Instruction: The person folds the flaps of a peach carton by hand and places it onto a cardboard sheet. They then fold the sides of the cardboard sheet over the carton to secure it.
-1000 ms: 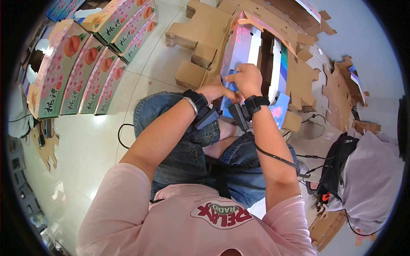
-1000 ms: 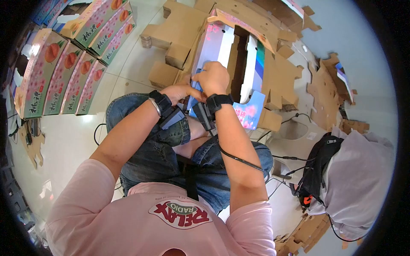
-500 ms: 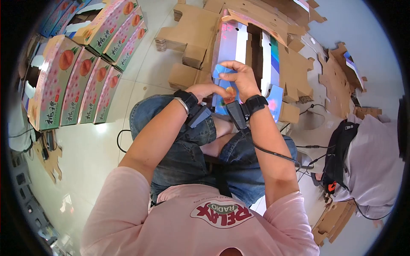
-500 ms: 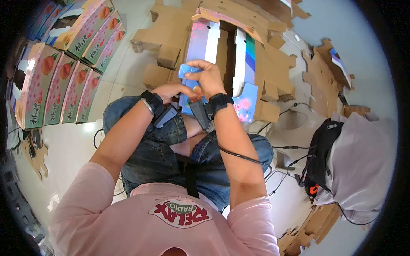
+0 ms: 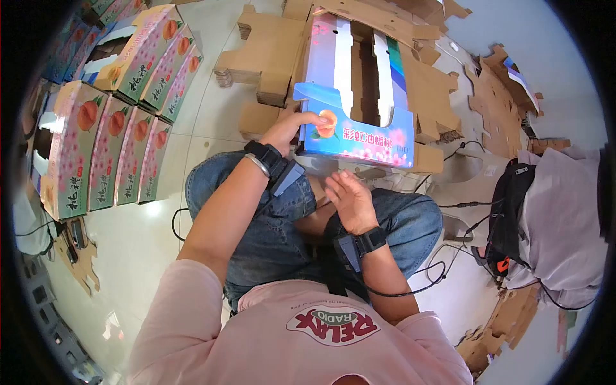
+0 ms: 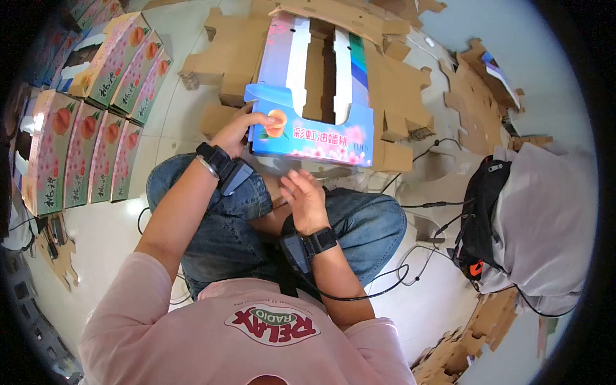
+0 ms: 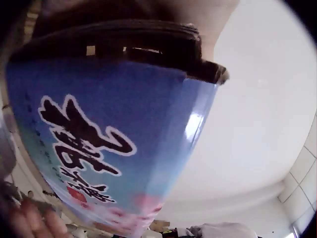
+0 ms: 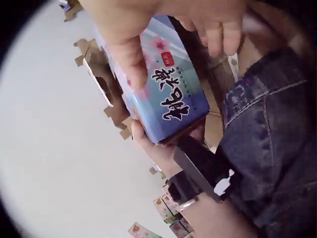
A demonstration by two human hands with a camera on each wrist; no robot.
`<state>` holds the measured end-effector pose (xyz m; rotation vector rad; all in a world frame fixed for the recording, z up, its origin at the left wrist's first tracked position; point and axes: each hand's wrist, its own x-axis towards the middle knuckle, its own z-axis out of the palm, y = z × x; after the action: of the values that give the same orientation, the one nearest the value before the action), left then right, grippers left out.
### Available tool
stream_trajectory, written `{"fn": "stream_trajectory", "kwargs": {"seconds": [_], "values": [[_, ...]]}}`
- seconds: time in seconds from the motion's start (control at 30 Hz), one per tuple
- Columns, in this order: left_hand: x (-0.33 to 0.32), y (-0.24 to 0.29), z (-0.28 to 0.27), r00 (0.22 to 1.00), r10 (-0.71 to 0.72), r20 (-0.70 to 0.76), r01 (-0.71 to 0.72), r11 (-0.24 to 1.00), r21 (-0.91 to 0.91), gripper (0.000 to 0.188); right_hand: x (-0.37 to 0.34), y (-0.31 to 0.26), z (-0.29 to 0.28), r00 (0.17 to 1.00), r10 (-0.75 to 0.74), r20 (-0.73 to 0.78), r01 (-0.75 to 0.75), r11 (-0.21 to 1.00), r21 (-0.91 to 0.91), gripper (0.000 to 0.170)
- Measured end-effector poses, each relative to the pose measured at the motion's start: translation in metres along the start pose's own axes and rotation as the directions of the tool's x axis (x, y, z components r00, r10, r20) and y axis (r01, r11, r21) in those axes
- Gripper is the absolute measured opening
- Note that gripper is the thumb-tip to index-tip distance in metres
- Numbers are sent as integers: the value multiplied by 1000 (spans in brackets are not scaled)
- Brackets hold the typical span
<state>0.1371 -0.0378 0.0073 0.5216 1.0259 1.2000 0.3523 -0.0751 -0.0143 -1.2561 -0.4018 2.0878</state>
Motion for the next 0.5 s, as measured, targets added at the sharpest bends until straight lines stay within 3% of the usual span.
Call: {"fn": "stream_trajectory", "kwargs": {"seconds": [0.07, 0.17, 0.27, 0.43, 0.5], "values": [[3, -7, -3, 999, 48, -14, -48, 999, -9, 56, 1, 6, 4, 999, 35, 22, -36, 998, 55, 27], [0, -10, 2, 992, 113, -61, -115, 993, -27, 58, 14, 4, 23, 994, 5, 106, -18, 992, 126, 36], [-2, -9, 8, 983, 177, -53, -178, 984, -13, 63, 22, -4, 53, 983, -131, 131, 123, 990, 72, 52], [-3, -17, 20, 948, 316, -34, -313, 947, 67, 78, 45, -19, 65, 968, -246, 58, 241, 967, 80, 46], [0, -16, 19, 912, 410, 17, -408, 899, 161, 85, 48, -30, 64, 929, -362, 78, 356, 931, 87, 39]]}}
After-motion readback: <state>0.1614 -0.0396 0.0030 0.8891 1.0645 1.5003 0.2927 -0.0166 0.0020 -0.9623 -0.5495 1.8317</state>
